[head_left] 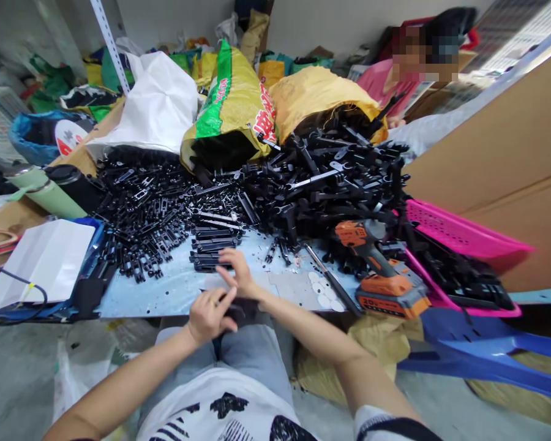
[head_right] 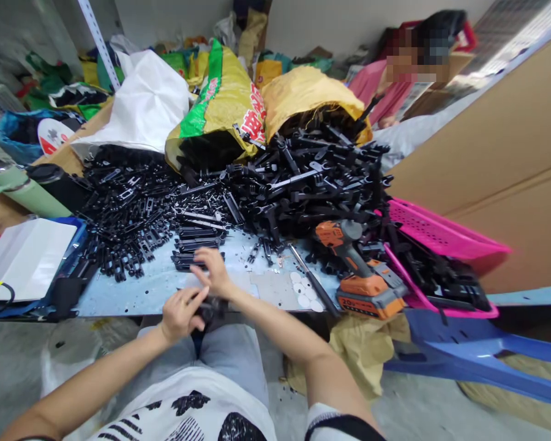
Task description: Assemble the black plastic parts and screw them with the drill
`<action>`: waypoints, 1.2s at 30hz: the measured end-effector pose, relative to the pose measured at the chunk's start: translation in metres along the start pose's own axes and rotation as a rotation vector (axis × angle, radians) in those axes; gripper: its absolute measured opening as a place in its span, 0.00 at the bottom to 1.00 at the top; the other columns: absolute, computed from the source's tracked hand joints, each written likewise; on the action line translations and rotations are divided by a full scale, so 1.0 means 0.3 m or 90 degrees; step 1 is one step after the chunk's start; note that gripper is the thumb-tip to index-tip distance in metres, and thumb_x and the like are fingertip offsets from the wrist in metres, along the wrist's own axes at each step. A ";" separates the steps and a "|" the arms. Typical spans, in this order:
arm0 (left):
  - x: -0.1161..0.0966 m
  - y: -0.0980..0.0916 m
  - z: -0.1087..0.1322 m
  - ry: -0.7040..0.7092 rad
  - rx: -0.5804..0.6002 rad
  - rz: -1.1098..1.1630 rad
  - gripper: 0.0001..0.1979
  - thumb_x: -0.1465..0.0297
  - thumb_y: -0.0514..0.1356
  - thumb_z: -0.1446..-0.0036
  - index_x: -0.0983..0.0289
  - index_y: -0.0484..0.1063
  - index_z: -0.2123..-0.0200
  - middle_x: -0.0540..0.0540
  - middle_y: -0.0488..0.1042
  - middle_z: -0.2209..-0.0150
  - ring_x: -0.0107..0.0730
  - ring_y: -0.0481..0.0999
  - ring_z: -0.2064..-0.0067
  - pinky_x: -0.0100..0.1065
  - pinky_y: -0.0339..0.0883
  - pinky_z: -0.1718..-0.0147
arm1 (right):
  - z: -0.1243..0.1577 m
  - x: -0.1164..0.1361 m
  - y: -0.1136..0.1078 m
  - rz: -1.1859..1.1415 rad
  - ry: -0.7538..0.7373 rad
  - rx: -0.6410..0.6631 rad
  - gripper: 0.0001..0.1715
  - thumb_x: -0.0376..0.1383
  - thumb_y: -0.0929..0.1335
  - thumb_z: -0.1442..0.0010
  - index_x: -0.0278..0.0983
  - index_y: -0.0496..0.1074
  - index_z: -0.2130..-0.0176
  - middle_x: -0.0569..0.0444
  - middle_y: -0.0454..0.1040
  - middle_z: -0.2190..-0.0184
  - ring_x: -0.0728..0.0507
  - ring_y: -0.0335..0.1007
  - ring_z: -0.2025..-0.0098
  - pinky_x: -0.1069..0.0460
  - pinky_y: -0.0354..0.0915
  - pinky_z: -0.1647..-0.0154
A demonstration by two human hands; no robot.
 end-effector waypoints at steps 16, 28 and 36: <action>0.244 0.299 -0.064 -0.208 0.359 -0.173 0.44 0.50 0.57 0.46 0.74 0.50 0.36 0.72 0.45 0.34 0.54 0.42 0.33 0.53 0.42 0.37 | -0.628 -0.332 -0.090 0.684 0.083 0.149 0.33 0.35 0.61 0.38 0.32 0.51 0.36 0.36 0.59 0.41 0.33 0.52 0.40 0.37 0.46 0.43; 0.268 0.305 -0.097 -0.163 0.352 -0.176 0.35 0.55 0.51 0.41 0.71 0.54 0.37 0.69 0.53 0.36 0.55 0.50 0.35 0.54 0.46 0.39 | -0.332 -0.429 0.296 0.353 -0.076 0.489 0.32 0.57 0.65 0.44 0.43 0.70 0.47 0.51 0.68 0.47 0.41 0.60 0.47 0.48 0.56 0.49; 0.290 0.304 -0.116 -0.180 0.341 -0.186 0.37 0.54 0.53 0.43 0.71 0.53 0.37 0.69 0.53 0.36 0.54 0.50 0.35 0.54 0.45 0.39 | -0.399 -0.360 0.293 0.430 -0.138 0.469 0.28 0.53 0.61 0.38 0.39 0.69 0.47 0.48 0.70 0.49 0.42 0.61 0.49 0.48 0.56 0.51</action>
Point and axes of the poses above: each hand's wrist, its own z-axis away from the middle knuckle, its own y-axis out of the palm, x = y × z, the point moved 9 cm from there along -z, towards the middle knuckle
